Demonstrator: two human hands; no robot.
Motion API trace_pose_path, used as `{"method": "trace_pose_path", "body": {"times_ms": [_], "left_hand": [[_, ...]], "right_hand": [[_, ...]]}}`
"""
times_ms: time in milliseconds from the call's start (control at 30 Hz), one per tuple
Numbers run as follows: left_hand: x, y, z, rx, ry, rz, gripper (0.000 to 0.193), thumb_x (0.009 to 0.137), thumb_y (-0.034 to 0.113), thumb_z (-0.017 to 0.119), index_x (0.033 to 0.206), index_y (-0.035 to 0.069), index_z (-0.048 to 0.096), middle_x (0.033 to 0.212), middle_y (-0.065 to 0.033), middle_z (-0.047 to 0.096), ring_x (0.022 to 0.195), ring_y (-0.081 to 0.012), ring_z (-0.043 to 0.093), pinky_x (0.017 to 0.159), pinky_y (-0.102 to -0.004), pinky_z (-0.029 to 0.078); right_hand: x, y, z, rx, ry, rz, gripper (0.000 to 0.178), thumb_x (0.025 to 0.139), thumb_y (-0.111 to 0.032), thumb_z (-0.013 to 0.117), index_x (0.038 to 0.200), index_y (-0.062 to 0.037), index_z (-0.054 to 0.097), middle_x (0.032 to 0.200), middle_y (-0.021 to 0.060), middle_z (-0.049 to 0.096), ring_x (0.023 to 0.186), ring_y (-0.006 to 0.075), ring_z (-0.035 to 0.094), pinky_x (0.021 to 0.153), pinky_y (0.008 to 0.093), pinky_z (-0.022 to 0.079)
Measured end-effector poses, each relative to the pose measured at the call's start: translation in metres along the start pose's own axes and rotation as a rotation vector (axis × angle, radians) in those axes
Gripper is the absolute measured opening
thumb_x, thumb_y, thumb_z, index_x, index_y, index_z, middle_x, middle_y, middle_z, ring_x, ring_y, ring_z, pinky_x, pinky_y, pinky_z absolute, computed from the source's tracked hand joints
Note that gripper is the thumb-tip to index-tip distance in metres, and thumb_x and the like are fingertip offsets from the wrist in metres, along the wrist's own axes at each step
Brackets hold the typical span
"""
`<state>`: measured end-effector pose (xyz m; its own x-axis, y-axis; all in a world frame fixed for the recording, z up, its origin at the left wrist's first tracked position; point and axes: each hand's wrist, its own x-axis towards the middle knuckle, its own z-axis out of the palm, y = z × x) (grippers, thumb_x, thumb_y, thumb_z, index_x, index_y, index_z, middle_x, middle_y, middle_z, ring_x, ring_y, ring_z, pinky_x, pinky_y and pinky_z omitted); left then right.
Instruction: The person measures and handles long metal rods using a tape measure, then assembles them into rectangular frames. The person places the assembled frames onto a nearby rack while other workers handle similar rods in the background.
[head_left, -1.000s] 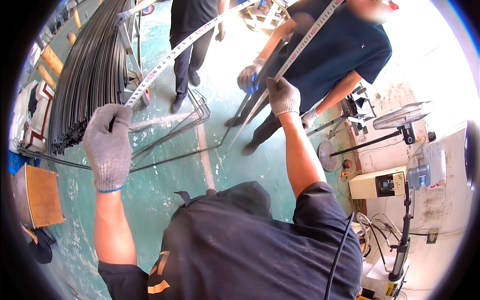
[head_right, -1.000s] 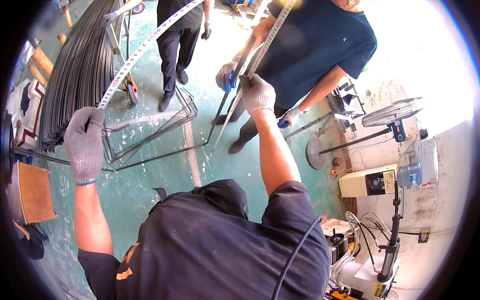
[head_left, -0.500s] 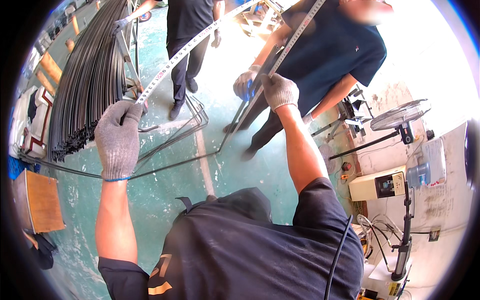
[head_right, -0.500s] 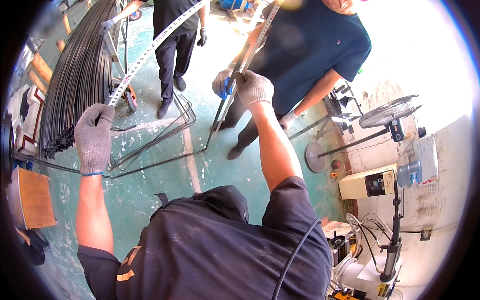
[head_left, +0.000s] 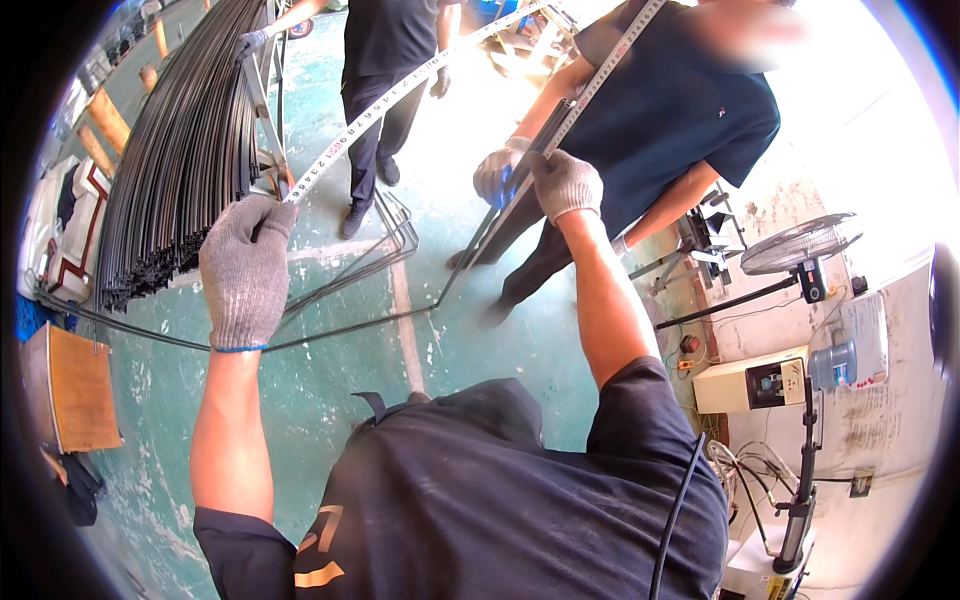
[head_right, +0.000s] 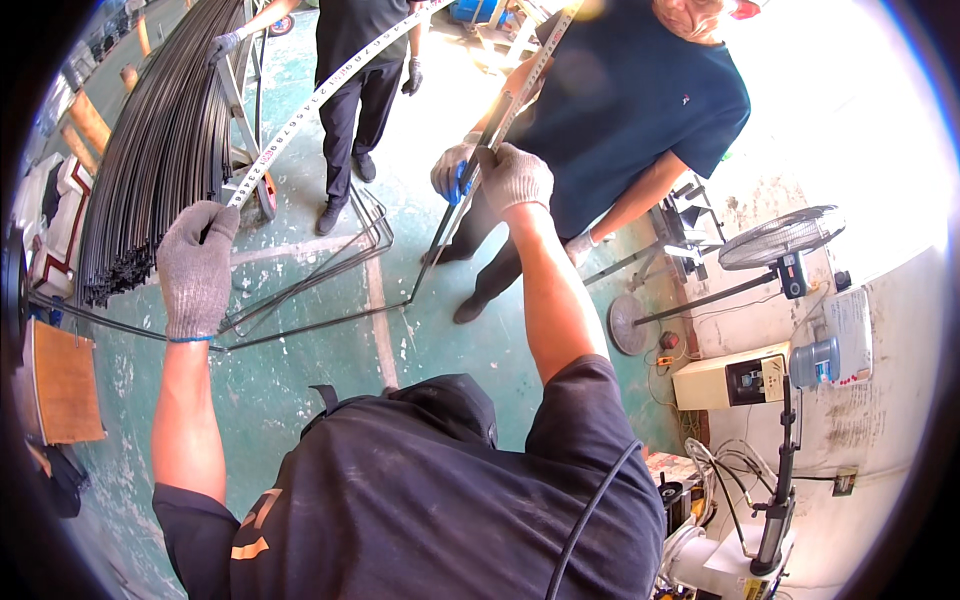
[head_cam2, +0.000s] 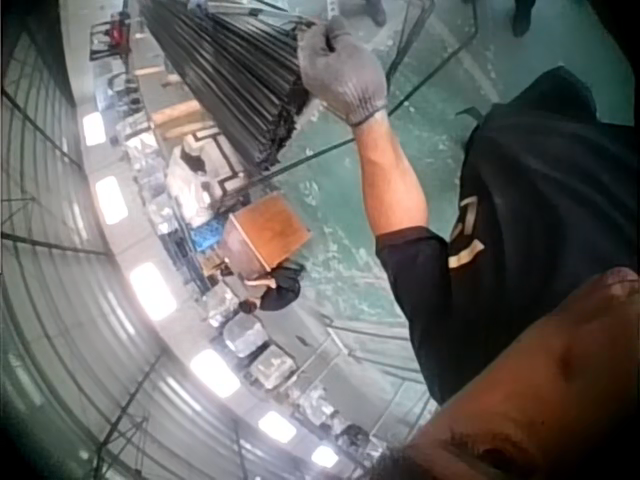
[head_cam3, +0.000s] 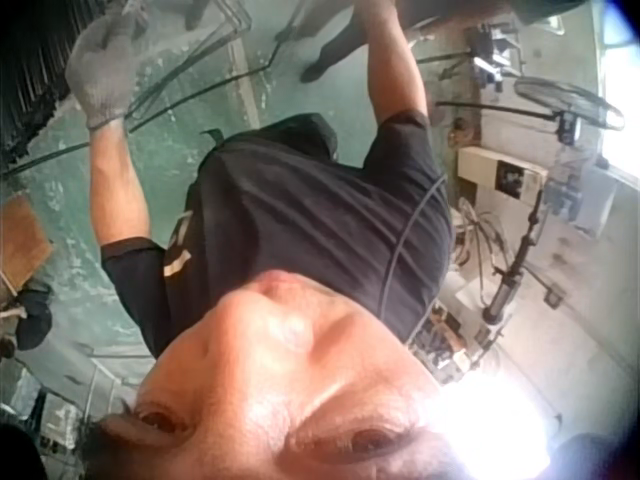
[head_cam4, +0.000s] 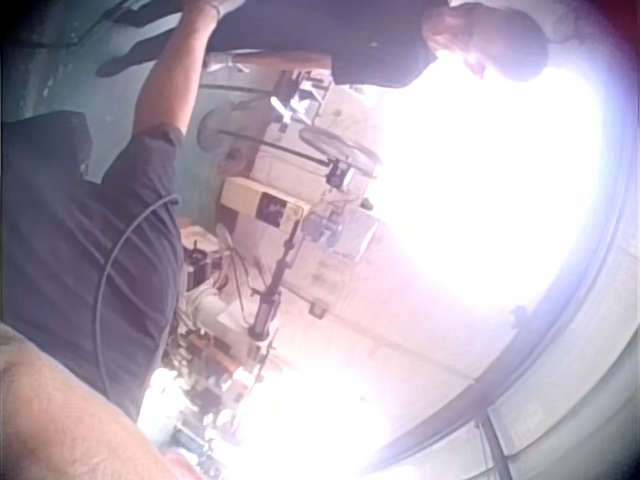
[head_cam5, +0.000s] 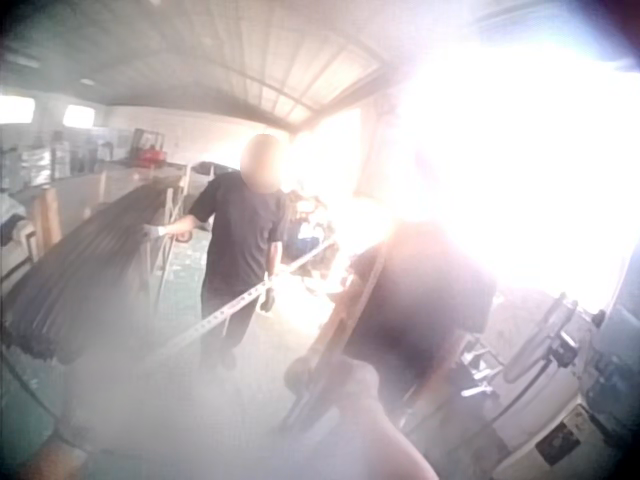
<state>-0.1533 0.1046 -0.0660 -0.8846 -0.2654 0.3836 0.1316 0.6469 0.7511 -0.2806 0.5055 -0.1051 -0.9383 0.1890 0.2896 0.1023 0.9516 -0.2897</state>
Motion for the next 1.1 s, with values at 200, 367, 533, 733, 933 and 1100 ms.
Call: {"method": "trace_pose_path", "body": {"times_ms": [200,367,533,733,933,1100], "left_hand": [[-0.003,-0.008,0.003,0.038,-0.02,0.001,0.024,0.101,0.022,0.074,0.1,-0.002,0.073,0.084,-0.0147,0.062,0.077,-0.0267,0.062,0.075,-0.0393,0.05],[-0.004,-0.008,0.004,0.028,-0.026,-0.017,0.024,0.101,0.021,0.074,0.101,-0.002,0.073,0.084,-0.0145,0.062,0.077,-0.0258,0.062,0.075,-0.0386,0.05],[-0.004,-0.008,0.003,0.023,-0.03,-0.033,0.023,0.101,0.021,0.074,0.1,-0.003,0.073,0.084,-0.0144,0.062,0.077,-0.026,0.062,0.074,-0.0383,0.049],[-0.005,-0.018,0.008,0.019,-0.018,0.003,0.023,0.101,0.02,0.074,0.1,-0.003,0.072,0.085,-0.0152,0.064,0.078,-0.0281,0.064,0.075,-0.04,0.05],[-0.005,-0.024,0.008,0.054,-0.04,0.001,0.025,0.104,0.022,0.073,0.101,-0.003,0.072,0.08,-0.006,0.06,0.077,-0.0137,0.055,0.072,-0.0321,0.048],[-0.006,-0.025,0.008,0.032,-0.042,-0.009,0.024,0.104,0.021,0.073,0.1,-0.003,0.072,0.081,-0.0064,0.06,0.077,-0.0135,0.056,0.073,-0.0322,0.048]], "right_hand": [[0.004,0.005,0.01,0.017,-0.007,0.007,0.044,0.104,-0.053,0.058,0.106,-0.0158,0.081,0.096,0.0169,0.078,0.098,0.0405,0.075,0.088,0.0499,0.058],[0.004,0.005,0.012,-0.006,-0.048,0.012,0.045,0.105,-0.053,0.057,0.107,-0.015,0.081,0.097,0.0174,0.079,0.098,0.041,0.075,0.088,0.0504,0.058],[0.004,0.003,0.012,-0.013,-0.035,0.008,0.046,0.105,-0.053,0.057,0.107,-0.0141,0.081,0.096,0.0176,0.079,0.099,0.0409,0.075,0.088,0.0504,0.058],[0.005,0.004,0.017,-0.003,-0.048,0.004,0.045,0.104,-0.053,0.058,0.107,-0.014,0.081,0.096,0.0169,0.079,0.098,0.0404,0.075,0.088,0.0502,0.058],[0.007,0.003,0.018,-0.008,-0.058,0.004,0.043,0.104,-0.052,0.059,0.109,-0.0144,0.08,0.097,0.0164,0.079,0.098,0.0402,0.075,0.088,0.0502,0.058],[0.007,0.001,0.018,0.003,-0.071,0.008,0.043,0.104,-0.051,0.059,0.111,-0.0145,0.08,0.099,0.0168,0.079,0.1,0.0401,0.075,0.089,0.0498,0.057]]}}
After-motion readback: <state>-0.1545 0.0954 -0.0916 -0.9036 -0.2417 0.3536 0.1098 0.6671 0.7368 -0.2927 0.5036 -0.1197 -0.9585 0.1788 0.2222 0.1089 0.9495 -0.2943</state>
